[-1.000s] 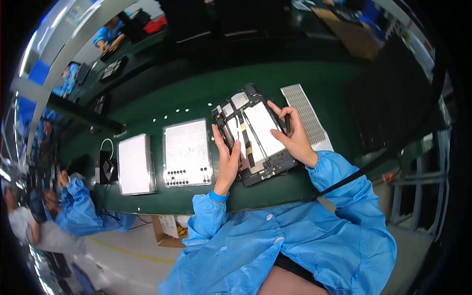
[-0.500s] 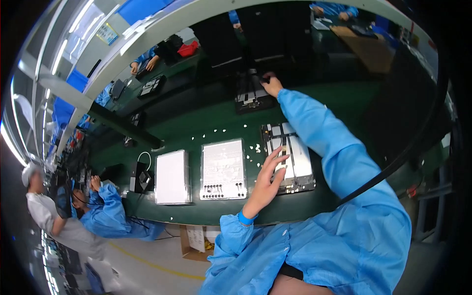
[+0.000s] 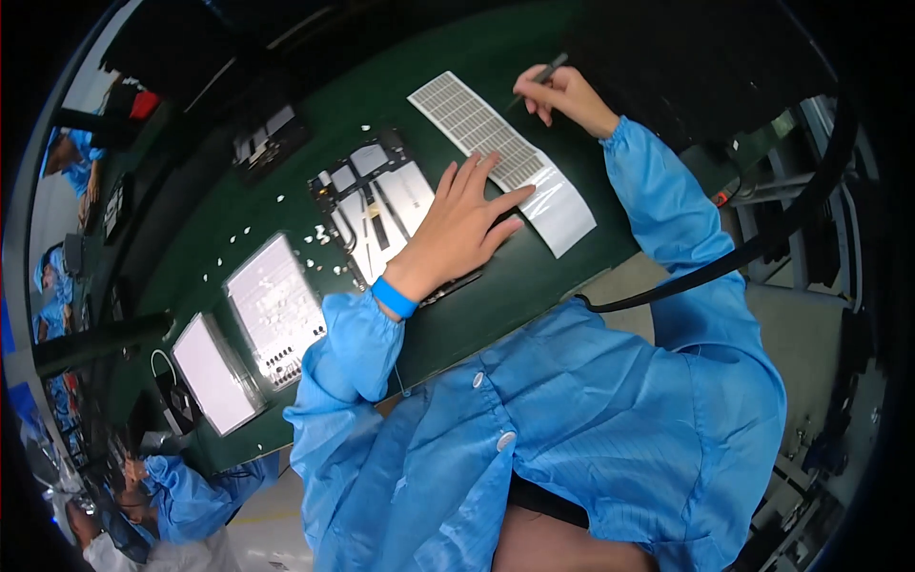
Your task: Assembling internal components and applying adhesive strips to a screen or tablet housing on a manufacturing line.
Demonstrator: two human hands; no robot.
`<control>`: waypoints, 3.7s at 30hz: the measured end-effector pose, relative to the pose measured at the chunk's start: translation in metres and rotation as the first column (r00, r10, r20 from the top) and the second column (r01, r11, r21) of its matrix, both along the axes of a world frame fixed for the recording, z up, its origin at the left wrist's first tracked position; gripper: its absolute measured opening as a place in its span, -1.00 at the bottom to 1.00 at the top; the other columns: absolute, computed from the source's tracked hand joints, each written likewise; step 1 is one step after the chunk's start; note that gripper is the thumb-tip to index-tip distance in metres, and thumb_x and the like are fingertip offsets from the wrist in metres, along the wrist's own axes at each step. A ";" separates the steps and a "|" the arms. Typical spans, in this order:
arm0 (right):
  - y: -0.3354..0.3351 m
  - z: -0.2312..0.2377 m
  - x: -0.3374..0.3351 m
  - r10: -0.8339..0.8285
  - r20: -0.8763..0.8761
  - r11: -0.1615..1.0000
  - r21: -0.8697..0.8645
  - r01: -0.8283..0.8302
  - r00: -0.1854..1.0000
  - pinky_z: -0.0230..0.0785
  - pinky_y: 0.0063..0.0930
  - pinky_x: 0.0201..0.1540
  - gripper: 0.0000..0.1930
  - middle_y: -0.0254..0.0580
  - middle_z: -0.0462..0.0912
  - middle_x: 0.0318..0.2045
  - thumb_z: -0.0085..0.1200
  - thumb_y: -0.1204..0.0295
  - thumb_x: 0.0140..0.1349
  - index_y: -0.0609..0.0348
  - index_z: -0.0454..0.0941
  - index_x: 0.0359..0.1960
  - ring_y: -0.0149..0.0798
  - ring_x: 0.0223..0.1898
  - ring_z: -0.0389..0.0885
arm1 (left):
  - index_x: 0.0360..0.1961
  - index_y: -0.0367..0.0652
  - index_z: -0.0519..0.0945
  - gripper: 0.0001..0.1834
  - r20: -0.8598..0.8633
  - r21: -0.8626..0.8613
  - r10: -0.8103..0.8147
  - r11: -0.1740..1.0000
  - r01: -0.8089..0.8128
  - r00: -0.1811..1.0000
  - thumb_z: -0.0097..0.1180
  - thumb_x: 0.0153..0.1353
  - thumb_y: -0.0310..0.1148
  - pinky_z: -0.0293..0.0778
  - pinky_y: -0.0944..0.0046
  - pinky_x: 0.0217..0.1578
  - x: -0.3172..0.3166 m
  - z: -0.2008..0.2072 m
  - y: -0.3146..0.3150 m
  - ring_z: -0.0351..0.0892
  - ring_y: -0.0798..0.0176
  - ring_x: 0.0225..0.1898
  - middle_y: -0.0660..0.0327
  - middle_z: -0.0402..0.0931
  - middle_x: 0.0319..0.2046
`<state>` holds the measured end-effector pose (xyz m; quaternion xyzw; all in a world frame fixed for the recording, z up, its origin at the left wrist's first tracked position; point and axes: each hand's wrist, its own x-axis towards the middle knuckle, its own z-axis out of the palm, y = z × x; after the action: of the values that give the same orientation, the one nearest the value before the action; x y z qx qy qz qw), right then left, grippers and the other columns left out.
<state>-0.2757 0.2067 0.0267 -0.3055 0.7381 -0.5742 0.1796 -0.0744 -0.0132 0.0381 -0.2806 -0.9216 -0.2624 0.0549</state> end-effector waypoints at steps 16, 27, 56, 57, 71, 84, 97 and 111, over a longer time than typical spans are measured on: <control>0.058 -0.035 0.025 0.079 0.227 0.996 -0.044 -0.071 0.971 0.39 -0.70 -0.49 -0.82 -0.26 0.69 -0.41 0.20 0.40 0.36 0.23 0.61 -0.12 -0.55 -0.52 0.54 | 0.30 0.21 0.51 -0.53 -0.045 -0.337 -0.011 0.941 -0.004 0.999 0.01 0.40 -0.05 0.06 -0.21 0.40 -0.030 -0.014 0.025 0.20 -0.19 0.39 -0.03 0.28 0.37; 0.054 -0.042 0.023 -0.084 0.254 0.978 -0.163 0.129 0.964 0.44 -0.63 -0.41 -0.71 -0.18 0.68 -0.32 0.04 0.28 0.47 0.29 0.56 -0.01 -0.48 -0.44 0.59 | 0.44 0.15 0.32 -0.47 0.071 -0.078 -0.016 0.997 0.021 0.997 -0.07 0.45 -0.23 -0.07 -0.23 0.45 -0.026 0.004 -0.004 0.11 -0.23 0.44 -0.09 0.13 0.44; -0.215 -0.024 0.076 0.152 0.051 0.984 -0.104 -0.146 0.987 0.50 -0.61 -0.46 -0.73 -0.20 0.70 -0.47 0.19 0.30 0.38 0.33 0.60 -0.27 -0.44 -0.49 0.67 | 0.13 -0.15 0.54 -0.64 0.007 0.136 0.601 0.791 -0.596 0.799 0.13 0.31 -0.42 0.45 0.03 0.14 0.058 -0.012 -0.140 0.47 -0.13 0.20 0.08 0.39 0.27; -0.214 -0.023 0.077 0.163 0.055 0.983 -0.092 -0.158 0.985 0.49 -0.63 -0.45 -0.75 -0.22 0.69 -0.46 0.19 0.31 0.38 0.30 0.57 -0.23 -0.47 -0.48 0.65 | 0.11 -0.14 0.56 -0.66 -0.062 0.077 0.580 0.814 -0.576 0.812 0.11 0.31 -0.42 0.42 0.02 0.18 0.057 -0.014 -0.140 0.45 -0.10 0.23 0.09 0.42 0.26; -0.183 -0.006 0.066 0.166 0.169 0.953 -0.282 -0.113 0.972 0.50 -0.63 -0.45 -0.73 -0.14 0.72 -0.42 0.18 0.26 0.38 0.28 0.58 -0.19 -0.40 -0.43 0.70 | 0.05 -0.22 0.58 -0.72 -0.150 0.040 0.614 0.787 -0.616 0.775 0.07 0.34 -0.46 0.50 0.12 0.02 0.050 -0.001 -0.138 0.57 -0.08 0.03 0.10 0.52 0.11; -0.215 -0.024 0.077 0.166 0.057 0.974 -0.167 -0.155 0.984 0.58 -0.59 -0.38 -0.72 -0.14 0.72 -0.44 0.18 0.30 0.38 0.35 0.60 -0.25 -0.38 -0.41 0.73 | 0.01 -0.17 0.62 -0.75 -0.142 0.096 0.631 0.776 -0.624 0.763 0.11 0.32 -0.46 0.52 0.11 -0.01 0.049 -0.011 -0.136 0.57 -0.07 0.03 0.10 0.53 0.09; -0.198 -0.016 0.075 0.095 -0.024 0.950 -0.296 -0.098 0.995 0.54 -0.59 -0.33 -0.78 -0.19 0.71 -0.43 0.20 0.35 0.36 0.30 0.59 -0.20 -0.44 -0.41 0.68 | -0.12 -0.26 0.67 -0.79 -0.364 -0.157 0.398 0.865 -0.477 0.842 0.11 0.28 -0.43 0.35 0.03 0.18 0.035 -0.007 -0.128 0.52 0.02 0.06 0.13 0.60 -0.07; 0.030 -0.047 0.044 -0.120 0.162 0.979 -0.147 0.144 0.980 0.49 -0.63 -0.41 -0.78 -0.15 0.71 -0.37 0.17 0.36 0.39 0.28 0.59 -0.09 -0.44 -0.43 0.67 | 0.25 0.24 0.56 -0.58 -0.101 -0.269 -0.037 0.963 0.009 0.994 0.01 0.41 -0.07 0.10 -0.12 0.40 -0.029 -0.006 -0.007 0.20 -0.22 0.38 -0.07 0.25 0.37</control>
<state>-0.2317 0.2367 -0.0205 -0.2244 0.6931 -0.6631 0.1722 -0.1030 -0.0205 0.0324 -0.3097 -0.9411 -0.1209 0.0619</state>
